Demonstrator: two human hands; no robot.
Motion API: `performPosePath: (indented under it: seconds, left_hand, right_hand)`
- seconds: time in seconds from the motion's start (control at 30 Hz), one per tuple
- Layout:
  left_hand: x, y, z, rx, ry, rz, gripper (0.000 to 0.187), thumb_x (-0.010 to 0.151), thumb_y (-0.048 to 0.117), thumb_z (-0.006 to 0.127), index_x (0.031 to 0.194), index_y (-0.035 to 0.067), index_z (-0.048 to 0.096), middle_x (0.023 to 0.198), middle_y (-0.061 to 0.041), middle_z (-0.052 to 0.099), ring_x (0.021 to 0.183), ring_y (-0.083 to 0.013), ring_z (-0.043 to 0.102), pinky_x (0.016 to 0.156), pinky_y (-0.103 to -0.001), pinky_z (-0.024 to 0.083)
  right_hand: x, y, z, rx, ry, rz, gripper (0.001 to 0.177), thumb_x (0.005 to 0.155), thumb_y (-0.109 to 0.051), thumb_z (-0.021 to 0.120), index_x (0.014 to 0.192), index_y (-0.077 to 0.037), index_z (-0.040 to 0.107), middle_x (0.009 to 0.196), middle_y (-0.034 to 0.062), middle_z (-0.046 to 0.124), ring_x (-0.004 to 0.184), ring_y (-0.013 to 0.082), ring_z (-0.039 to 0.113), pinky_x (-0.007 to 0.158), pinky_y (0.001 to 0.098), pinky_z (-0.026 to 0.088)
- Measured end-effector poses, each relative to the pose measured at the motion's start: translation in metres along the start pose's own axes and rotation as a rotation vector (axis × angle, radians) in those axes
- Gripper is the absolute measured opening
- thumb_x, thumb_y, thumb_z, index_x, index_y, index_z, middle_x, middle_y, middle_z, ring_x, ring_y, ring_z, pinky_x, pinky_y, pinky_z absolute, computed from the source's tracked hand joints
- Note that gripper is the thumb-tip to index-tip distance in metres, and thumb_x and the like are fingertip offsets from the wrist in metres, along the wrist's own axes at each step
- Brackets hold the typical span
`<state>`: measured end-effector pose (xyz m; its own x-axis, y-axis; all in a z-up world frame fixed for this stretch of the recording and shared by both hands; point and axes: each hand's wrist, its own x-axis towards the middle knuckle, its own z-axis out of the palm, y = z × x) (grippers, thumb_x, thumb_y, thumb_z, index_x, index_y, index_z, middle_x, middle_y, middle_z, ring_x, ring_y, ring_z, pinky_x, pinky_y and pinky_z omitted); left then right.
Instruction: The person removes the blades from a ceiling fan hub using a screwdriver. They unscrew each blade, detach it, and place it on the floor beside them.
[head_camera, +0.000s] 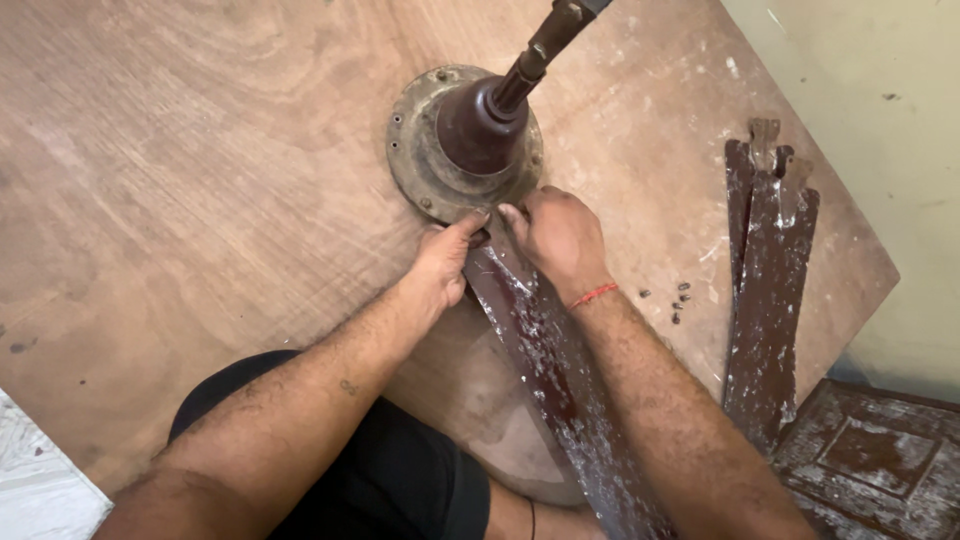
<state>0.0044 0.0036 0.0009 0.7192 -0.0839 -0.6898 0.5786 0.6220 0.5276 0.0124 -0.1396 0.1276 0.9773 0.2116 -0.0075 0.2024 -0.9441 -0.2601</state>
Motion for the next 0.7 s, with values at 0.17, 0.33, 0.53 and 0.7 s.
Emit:
performPosePath:
  seconds: [0.17,0.33,0.53,0.7]
  left_hand:
    - [0.003,0.000,0.001,0.008,-0.006,0.005,0.033,0.079,0.023,0.082,0.097,0.000,0.068,0.086,-0.009,0.067,0.079,-0.0211,0.063,0.072,-0.041,0.056]
    - [0.005,-0.005,-0.002,0.001,-0.020,0.024,0.032,0.080,0.022,0.083,0.095,-0.001,0.068,0.084,-0.009,0.066,0.077,-0.0217,0.061,0.072,-0.041,0.054]
    - [0.007,-0.005,0.000,0.034,0.029,0.007,0.032,0.079,0.022,0.082,0.095,-0.002,0.069,0.086,-0.010,0.069,0.079,-0.0219,0.063,0.075,-0.041,0.054]
    - [0.004,-0.003,-0.001,0.048,0.014,0.027,0.034,0.079,0.025,0.083,0.095,-0.001,0.068,0.092,-0.011,0.070,0.091,-0.0233,0.063,0.086,-0.043,0.052]
  right_hand:
    - [-0.024,0.029,0.003,0.127,0.044,0.244,0.027,0.097,-0.029,0.064,0.103,-0.005,0.073,0.103,0.0189,0.072,0.087,0.0347,0.071,0.077,0.0462,0.056]
    - [-0.075,0.108,0.011,0.018,0.144,0.340,0.025,0.092,-0.016,0.067,0.110,-0.002,0.075,0.110,0.0264,0.069,0.100,0.0418,0.068,0.089,0.0475,0.054]
    - [-0.121,0.166,0.040,-0.047,0.084,0.406,0.021,0.089,-0.015,0.069,0.104,-0.002,0.077,0.104,0.0278,0.069,0.099,0.0447,0.068,0.089,0.0488,0.055]
    - [-0.114,0.158,0.038,-0.002,0.135,0.336,0.017,0.091,-0.012,0.068,0.102,-0.003,0.077,0.102,0.0243,0.072,0.098,0.0399,0.070,0.090,0.0452,0.056]
